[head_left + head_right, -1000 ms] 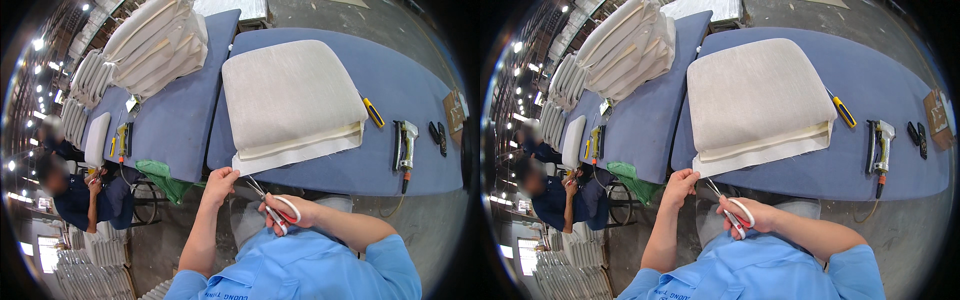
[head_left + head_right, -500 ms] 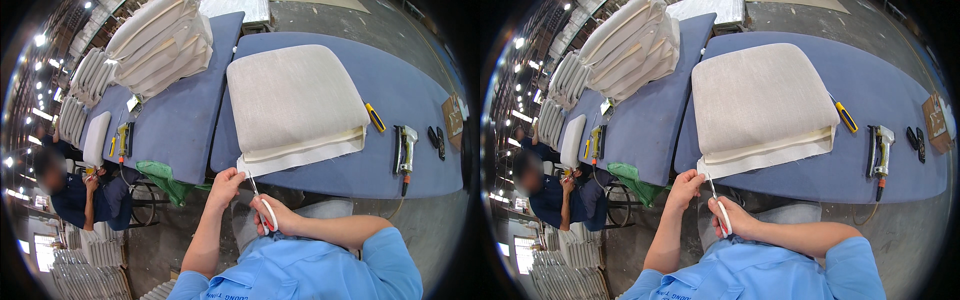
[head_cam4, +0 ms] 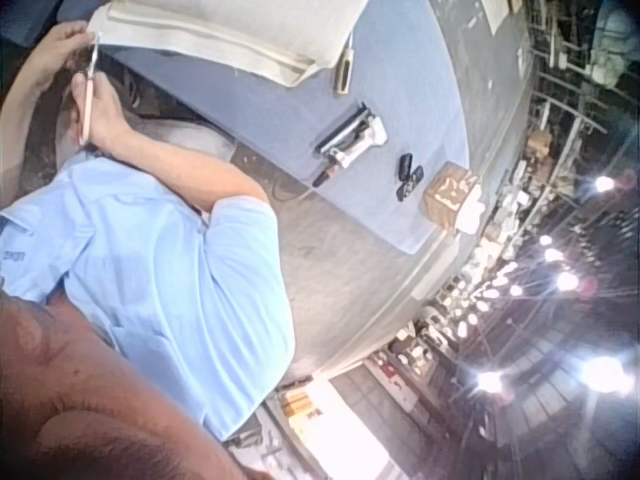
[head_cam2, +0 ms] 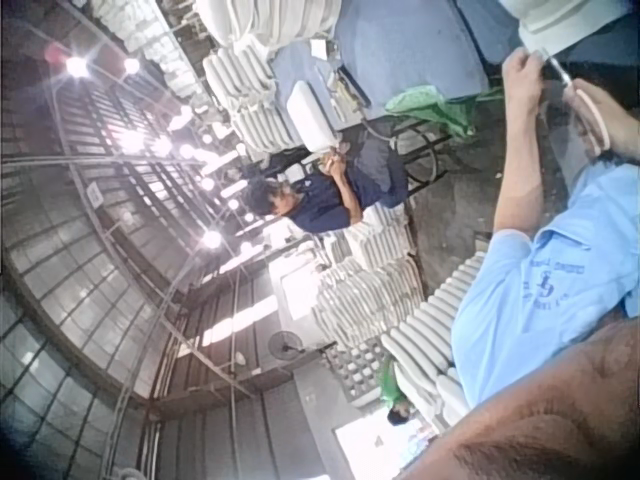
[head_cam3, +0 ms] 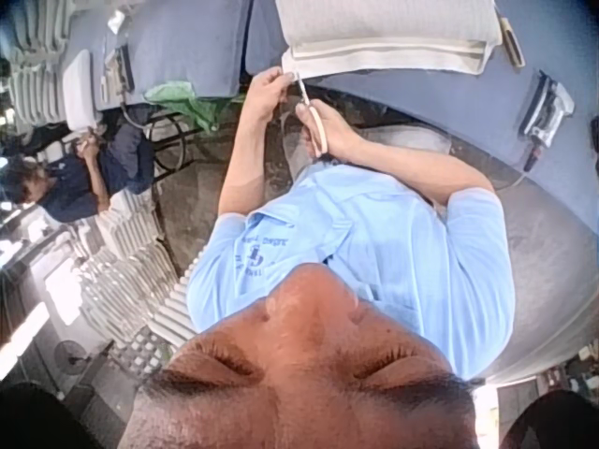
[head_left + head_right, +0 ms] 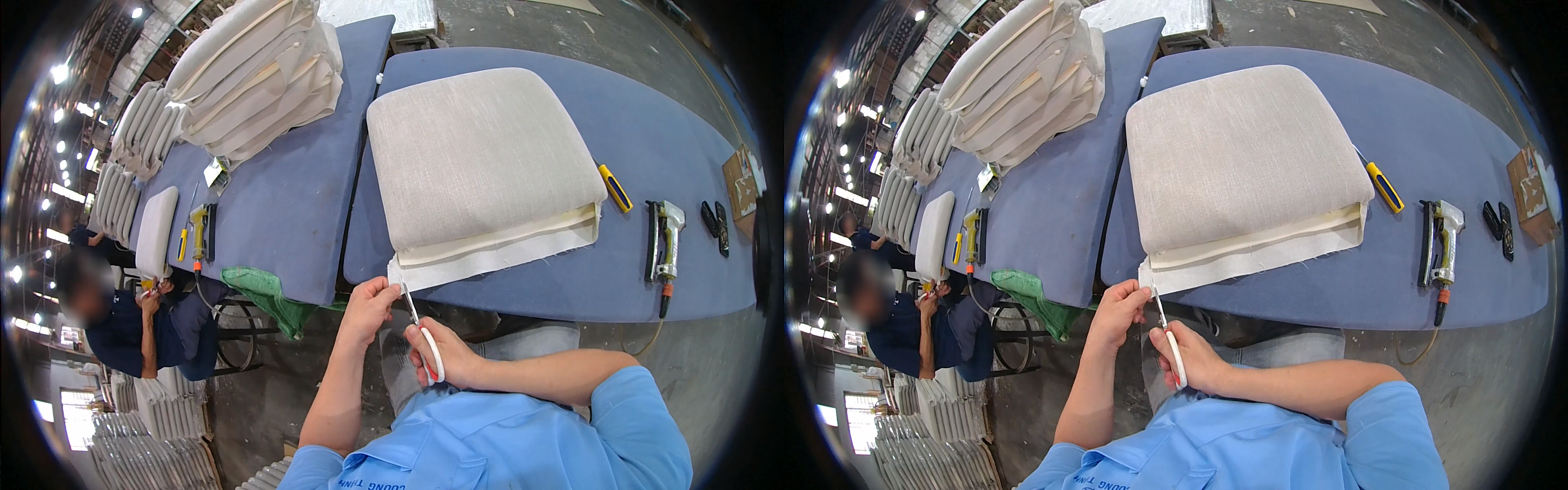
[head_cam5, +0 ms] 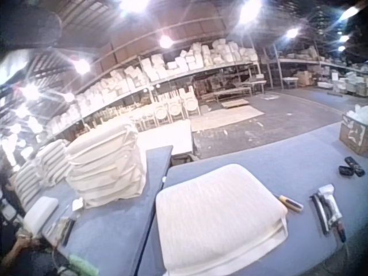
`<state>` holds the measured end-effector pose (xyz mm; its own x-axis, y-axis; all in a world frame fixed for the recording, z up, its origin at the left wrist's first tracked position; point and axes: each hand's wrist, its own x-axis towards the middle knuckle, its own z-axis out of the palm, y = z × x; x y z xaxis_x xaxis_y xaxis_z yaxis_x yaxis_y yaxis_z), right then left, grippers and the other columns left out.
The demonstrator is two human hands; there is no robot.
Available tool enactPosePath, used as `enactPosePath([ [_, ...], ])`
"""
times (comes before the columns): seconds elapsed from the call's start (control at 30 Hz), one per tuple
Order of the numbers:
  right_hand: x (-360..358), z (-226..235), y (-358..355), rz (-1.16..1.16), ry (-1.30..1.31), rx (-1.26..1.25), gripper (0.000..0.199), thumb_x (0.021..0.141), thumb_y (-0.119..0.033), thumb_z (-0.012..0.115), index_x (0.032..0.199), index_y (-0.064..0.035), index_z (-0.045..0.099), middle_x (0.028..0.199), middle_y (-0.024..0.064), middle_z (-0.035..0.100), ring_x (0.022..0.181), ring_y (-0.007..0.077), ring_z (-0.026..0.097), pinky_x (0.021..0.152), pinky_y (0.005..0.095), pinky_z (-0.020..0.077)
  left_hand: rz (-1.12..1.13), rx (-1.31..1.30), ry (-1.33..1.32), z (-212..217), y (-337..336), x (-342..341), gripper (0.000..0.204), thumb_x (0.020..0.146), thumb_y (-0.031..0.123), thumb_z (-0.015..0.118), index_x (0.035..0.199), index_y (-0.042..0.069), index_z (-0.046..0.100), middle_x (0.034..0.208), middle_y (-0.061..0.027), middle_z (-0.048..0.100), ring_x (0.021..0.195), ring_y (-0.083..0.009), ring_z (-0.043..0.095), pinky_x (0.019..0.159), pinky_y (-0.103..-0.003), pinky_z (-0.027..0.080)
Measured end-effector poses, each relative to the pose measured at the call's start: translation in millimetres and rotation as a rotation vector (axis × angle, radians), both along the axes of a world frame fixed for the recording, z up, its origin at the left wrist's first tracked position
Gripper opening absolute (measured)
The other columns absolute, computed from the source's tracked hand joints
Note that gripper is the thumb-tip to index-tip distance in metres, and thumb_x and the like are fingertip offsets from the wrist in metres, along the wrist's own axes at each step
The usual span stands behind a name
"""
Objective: The person trims excess fabric from a white cushion cover using a screwdriver and scissors. They repeatedly cut along the edges, flip the cushion, and place the finished piece onto a stack.
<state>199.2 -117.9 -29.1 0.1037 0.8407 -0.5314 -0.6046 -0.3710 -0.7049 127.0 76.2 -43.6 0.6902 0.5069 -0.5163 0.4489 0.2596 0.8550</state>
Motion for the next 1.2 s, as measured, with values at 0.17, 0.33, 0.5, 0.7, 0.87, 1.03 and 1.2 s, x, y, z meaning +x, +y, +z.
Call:
enactPosePath([
  [0.17,-3.1,-6.4,-1.7,-0.061,0.001,0.065,0.051,0.107,-0.058,0.055,0.105,-0.0079,0.048,0.073,0.0037,0.055,0.050,0.0128,0.057,0.046,0.0301,0.0490,0.032,-0.072,-0.031,2.5,0.9,-0.5,0.019,0.100,0.017,0.070,0.084,0.008,0.066,0.066,0.0061,0.053,0.057,-0.0057,0.047,0.058,-0.024,0.039],
  [0.33,1.8,-4.1,10.0,-0.083,-0.021,0.046,0.049,0.108,-0.056,0.056,0.103,-0.0080,0.048,0.071,0.0037,0.055,0.048,0.0122,0.056,0.044,0.0293,0.0473,0.012,-0.092,-0.054,3.1,3.7,-1.4,0.017,0.099,0.017,0.071,0.085,0.007,0.069,0.067,0.0054,0.055,0.058,-0.0062,0.047,0.058,-0.025,0.038],
  [0.5,0.8,-12.8,8.5,-0.083,-0.064,0.066,0.049,0.109,-0.057,0.054,0.103,-0.0084,0.047,0.071,0.0030,0.055,0.050,0.0127,0.058,0.046,0.0296,0.0473,0.010,-0.118,-0.068,4.1,5.1,-1.7,0.018,0.098,0.019,0.072,0.085,0.007,0.071,0.067,0.0049,0.057,0.058,-0.0064,0.048,0.058,-0.024,0.038],
  [0.7,8.2,-14.2,21.1,-0.114,-0.097,0.077,0.045,0.109,-0.054,0.056,0.102,-0.0099,0.048,0.069,0.0022,0.054,0.050,0.0126,0.056,0.046,0.0303,0.0479,0.003,-0.147,-0.068,5.1,6.2,-1.9,0.018,0.097,0.021,0.072,0.084,0.009,0.070,0.068,0.0047,0.058,0.060,-0.0065,0.049,0.059,-0.023,0.039],
  [0.87,9.0,-19.1,22.2,-0.117,-0.051,0.107,0.045,0.108,-0.054,0.057,0.104,-0.0095,0.049,0.069,0.0019,0.053,0.050,0.0122,0.055,0.045,0.0297,0.0466,0.017,-0.165,-0.060,4.4,8.7,-2.8,0.017,0.097,0.021,0.073,0.085,0.009,0.070,0.069,0.0044,0.058,0.061,-0.0069,0.050,0.060,-0.024,0.040],
  [1.03,11.6,-20.5,27.2,-0.130,-0.052,0.115,0.045,0.108,-0.053,0.059,0.104,-0.0089,0.050,0.069,0.0017,0.053,0.049,0.0116,0.053,0.044,0.0294,0.0452,0.009,-0.160,-0.061,0.1,10.0,-4.7,0.016,0.097,0.021,0.073,0.085,0.010,0.070,0.069,0.0041,0.059,0.061,-0.0074,0.050,0.061,-0.024,0.040],
  [1.2,13.3,-26.5,25.7,-0.115,-0.084,0.118,0.043,0.109,-0.050,0.059,0.105,-0.0079,0.050,0.068,0.0018,0.053,0.049,0.0118,0.053,0.043,0.0300,0.0442,0.011,-0.170,-0.077,-1.7,10.8,-6.8,0.016,0.097,0.020,0.073,0.085,0.010,0.070,0.069,0.0037,0.059,0.062,-0.0077,0.051,0.062,-0.025,0.040],
])
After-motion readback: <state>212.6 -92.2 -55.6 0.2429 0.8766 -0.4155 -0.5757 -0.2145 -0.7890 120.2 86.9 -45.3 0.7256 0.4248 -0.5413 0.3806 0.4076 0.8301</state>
